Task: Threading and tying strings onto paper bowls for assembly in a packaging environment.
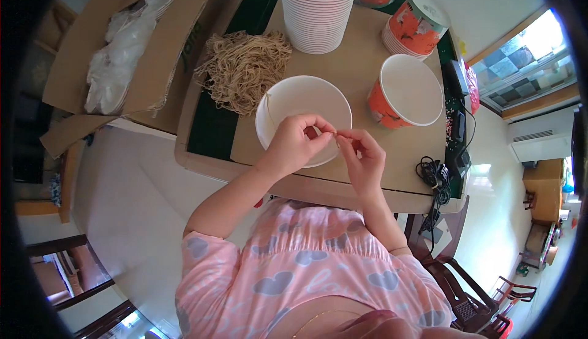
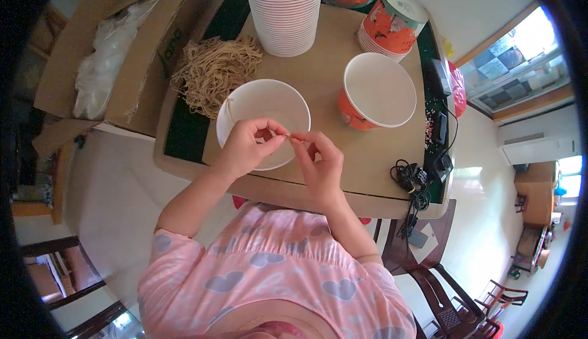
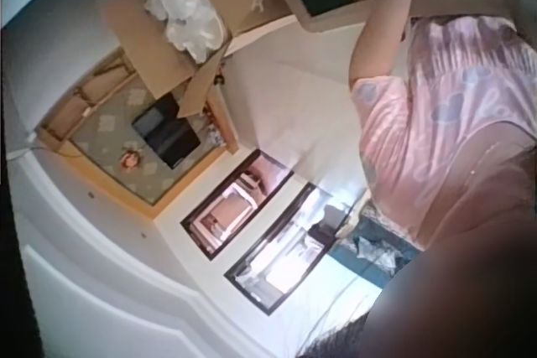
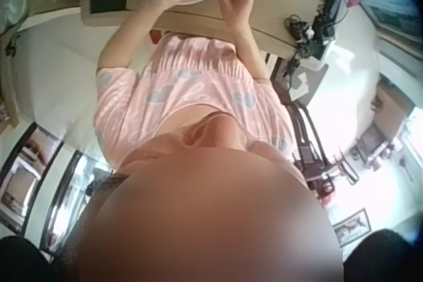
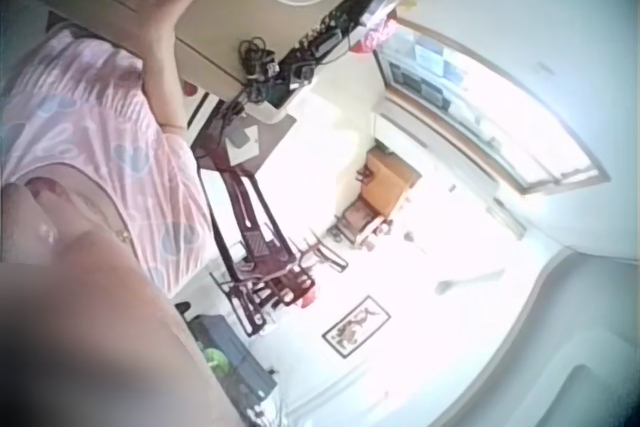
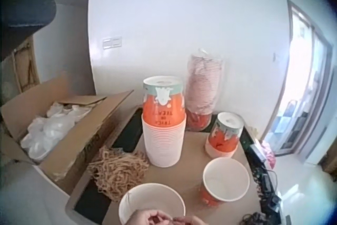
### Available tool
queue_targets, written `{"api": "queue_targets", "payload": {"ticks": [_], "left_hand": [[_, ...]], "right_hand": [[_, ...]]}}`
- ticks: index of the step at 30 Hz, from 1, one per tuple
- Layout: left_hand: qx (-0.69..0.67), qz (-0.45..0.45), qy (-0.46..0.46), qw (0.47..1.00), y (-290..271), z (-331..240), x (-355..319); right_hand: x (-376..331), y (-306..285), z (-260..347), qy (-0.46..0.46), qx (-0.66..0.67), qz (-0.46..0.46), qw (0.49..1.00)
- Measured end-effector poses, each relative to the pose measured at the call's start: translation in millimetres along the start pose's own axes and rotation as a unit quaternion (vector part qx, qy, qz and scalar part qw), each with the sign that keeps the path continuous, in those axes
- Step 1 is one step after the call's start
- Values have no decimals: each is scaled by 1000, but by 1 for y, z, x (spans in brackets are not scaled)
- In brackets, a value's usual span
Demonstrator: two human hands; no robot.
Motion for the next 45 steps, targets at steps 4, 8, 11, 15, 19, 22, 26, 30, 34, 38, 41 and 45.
{"api": "queue_targets", "payload": {"ticks": [4,8,11,15,19,22,26,30,34,38,41,45], "left_hand": [[43,-5,7,999,-2,-5,-2],[49,-20,26,998,-5,-9,-4],[68,-35,21,997,-9,-7,-6],[52,-30,5,998,-10,-1,-5],[53,-16,0,998,-7,-2,-5],[68,-19,13,997,-6,-5,-6],[34,-13,1,999,-5,-3,-7],[4,-11,-40,999,-5,2,-7],[73,-11,-6,997,-5,-5,-6],[110,-13,15,994,-5,-14,-7],[123,-8,83,989,-2,-30,-8],[87,-18,57,994,-1,-20,-9]], "right_hand": [[4,3,1,1,-2,2,1000],[5,8,5,8,10,16,1000],[7,7,5,6,0,17,1000],[8,6,7,11,2,27,1000],[6,9,9,-5,-20,31,999],[6,7,7,-13,-45,17,999],[8,7,11,-28,-47,9,998],[8,7,12,-26,-49,9,998],[8,6,9,-17,-47,11,999],[9,6,11,-20,-46,8,999],[9,5,9,-18,-46,5,999],[10,5,7,-12,-37,2,999]]}}
Point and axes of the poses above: each hand's wrist, its own x-axis towards the middle knuckle, its own y-axis out of the palm, z = x × y, the point moved 9 cm from there along x, towards the middle knuckle, and after that the axes turned 5 degrees about y, right-handed, at the moved point
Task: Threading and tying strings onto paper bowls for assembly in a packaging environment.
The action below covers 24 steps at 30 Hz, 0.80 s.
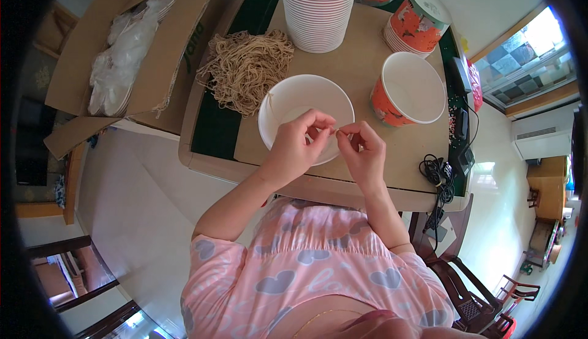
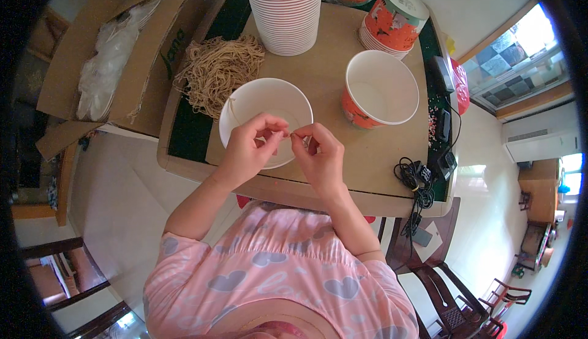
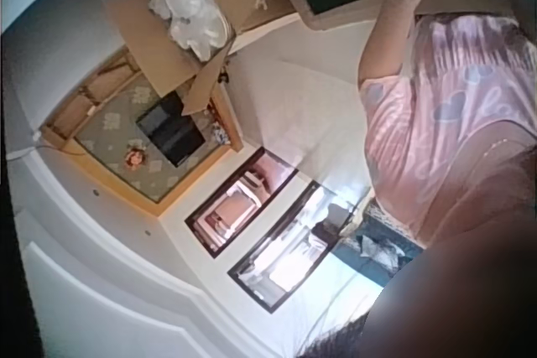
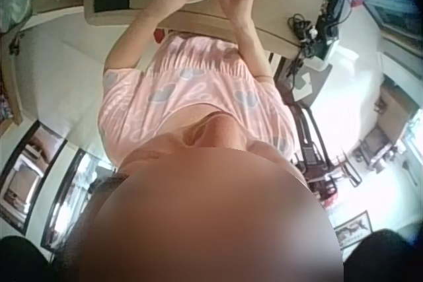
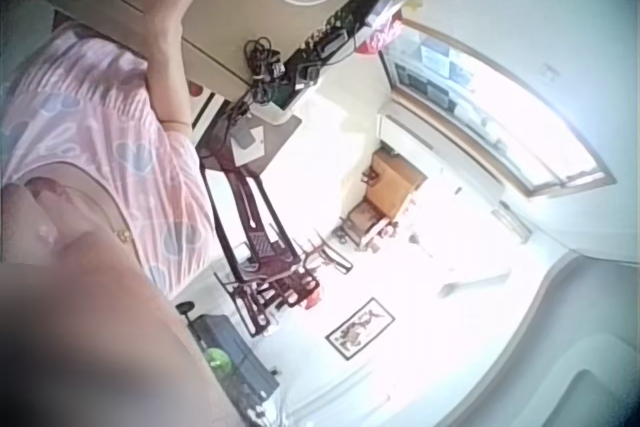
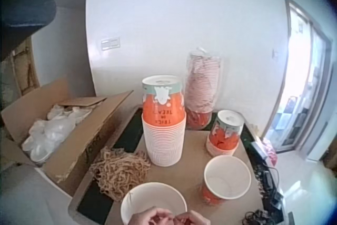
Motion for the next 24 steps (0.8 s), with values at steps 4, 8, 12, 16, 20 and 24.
{"api": "queue_targets", "payload": {"ticks": [4,8,12,16,20,24], "left_hand": [[-85,-31,-51,995,-1,11,0],[-1,-17,-9,1000,-1,3,1],[26,-23,16,999,-1,-2,0],[52,-46,54,996,-3,-7,-2],[76,-76,48,993,-9,-4,-5],[75,-103,39,991,-19,-3,-5]], "right_hand": [[0,0,2,-5,14,2,1000],[0,0,-1,-2,10,4,1000],[0,1,-2,7,17,10,1000],[-1,1,0,-1,16,9,1000],[-2,4,1,5,0,19,1000],[-1,3,-3,17,-9,22,1000]]}}
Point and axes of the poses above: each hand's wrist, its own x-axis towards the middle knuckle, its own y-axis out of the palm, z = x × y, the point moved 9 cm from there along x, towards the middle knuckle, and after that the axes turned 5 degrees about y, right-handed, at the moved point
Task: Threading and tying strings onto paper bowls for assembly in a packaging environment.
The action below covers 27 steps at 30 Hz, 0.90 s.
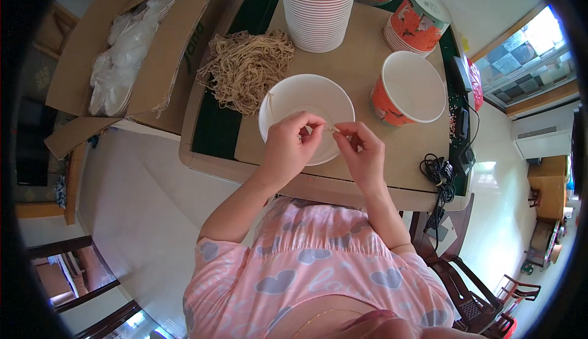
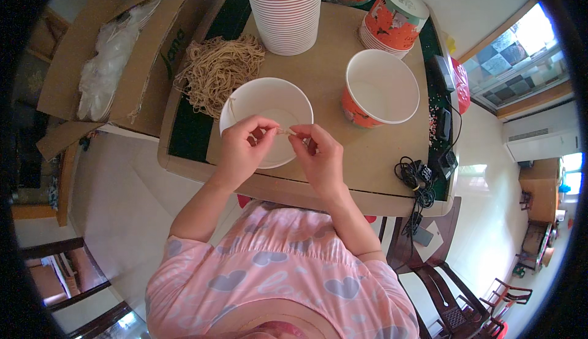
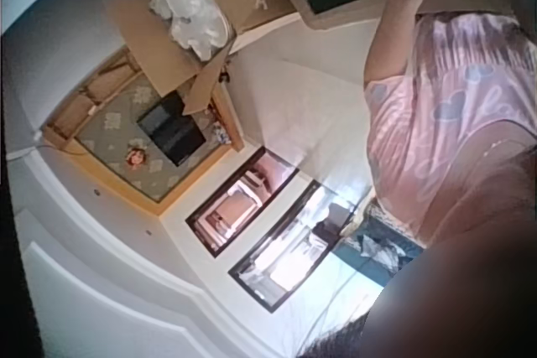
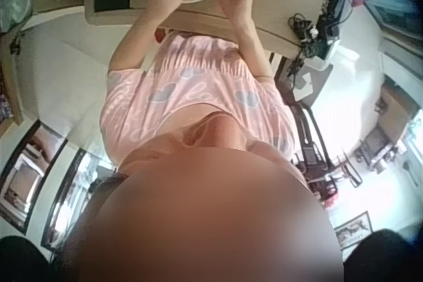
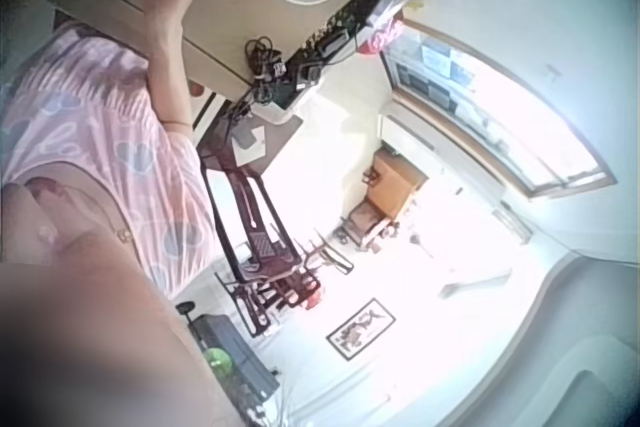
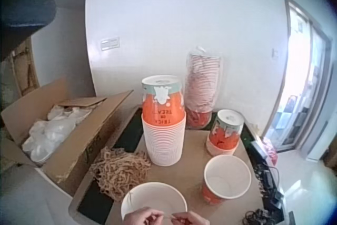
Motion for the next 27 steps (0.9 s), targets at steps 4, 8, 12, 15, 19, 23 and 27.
{"api": "queue_targets", "payload": {"ticks": [4,8,12,15,19,23,27], "left_hand": [[-14,6,-35,999,-6,4,-3],[-42,11,-52,998,-6,4,-6],[-52,21,-64,996,-4,7,-7],[-59,11,-68,996,-3,11,-9],[-72,-2,-59,996,-3,12,-9],[-59,18,-71,996,1,12,-9],[-63,11,-61,996,1,15,-9]], "right_hand": [[0,1,17,-23,-38,0,999],[0,7,33,-63,-89,13,994],[0,9,38,-108,-101,12,989],[-2,11,39,-98,-116,17,988],[-3,9,41,-87,-111,9,990],[-2,9,36,-87,-103,4,991],[-1,12,40,-110,-122,-10,986]]}}
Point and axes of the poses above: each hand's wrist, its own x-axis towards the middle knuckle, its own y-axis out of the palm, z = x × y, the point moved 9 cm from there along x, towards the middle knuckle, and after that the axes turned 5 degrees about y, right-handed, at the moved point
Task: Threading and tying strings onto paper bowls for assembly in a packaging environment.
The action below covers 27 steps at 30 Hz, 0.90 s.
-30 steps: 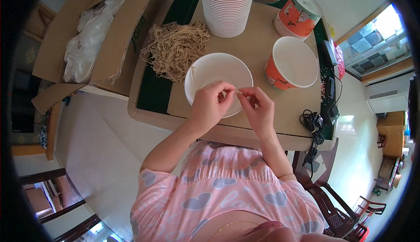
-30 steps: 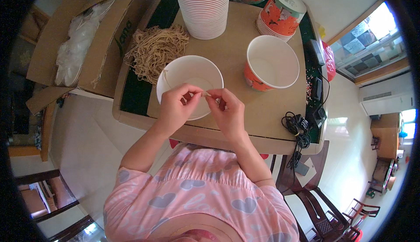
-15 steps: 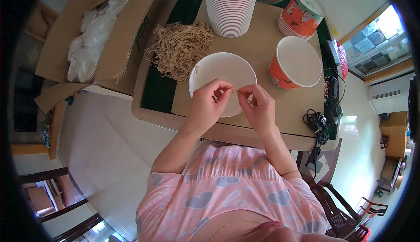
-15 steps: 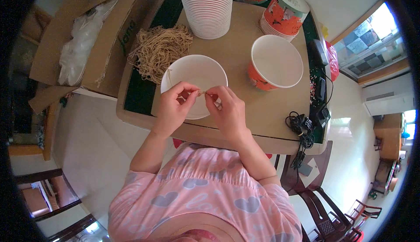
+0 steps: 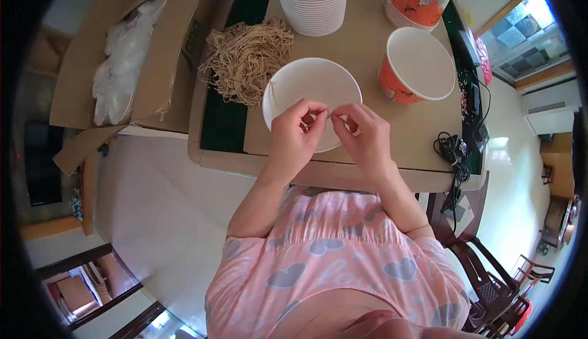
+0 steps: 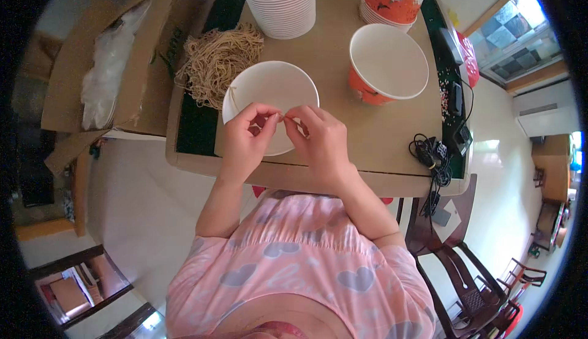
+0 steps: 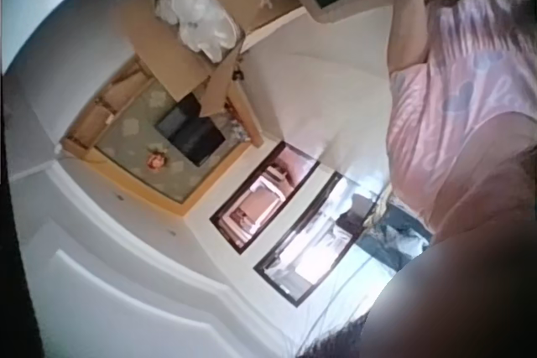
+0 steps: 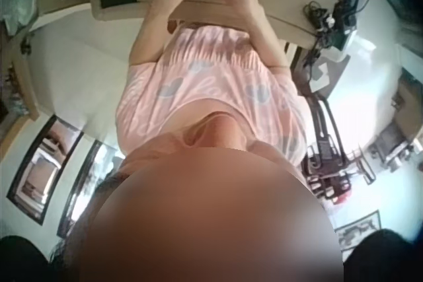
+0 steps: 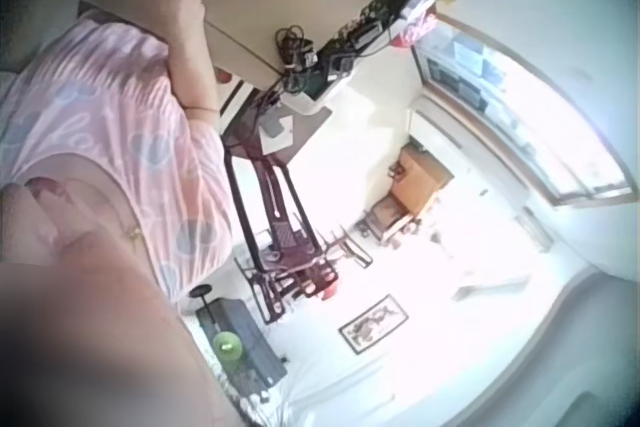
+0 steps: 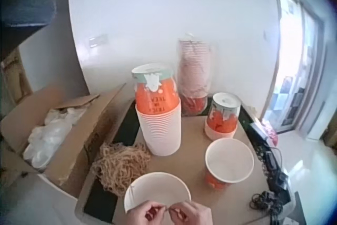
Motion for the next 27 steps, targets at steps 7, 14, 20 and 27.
{"api": "queue_targets", "payload": {"ticks": [7,14,20,27], "left_hand": [[19,7,1,1000,3,-1,1],[3,6,-30,1000,3,2,2],[66,-34,44,996,2,-10,4],[29,15,-57,998,6,0,9]], "right_hand": [[-1,1,-1,-21,-29,-20,999],[-5,-2,-11,4,33,-40,999],[-5,-4,-9,-15,16,-50,999],[-7,-5,-9,-33,15,-46,998]]}}
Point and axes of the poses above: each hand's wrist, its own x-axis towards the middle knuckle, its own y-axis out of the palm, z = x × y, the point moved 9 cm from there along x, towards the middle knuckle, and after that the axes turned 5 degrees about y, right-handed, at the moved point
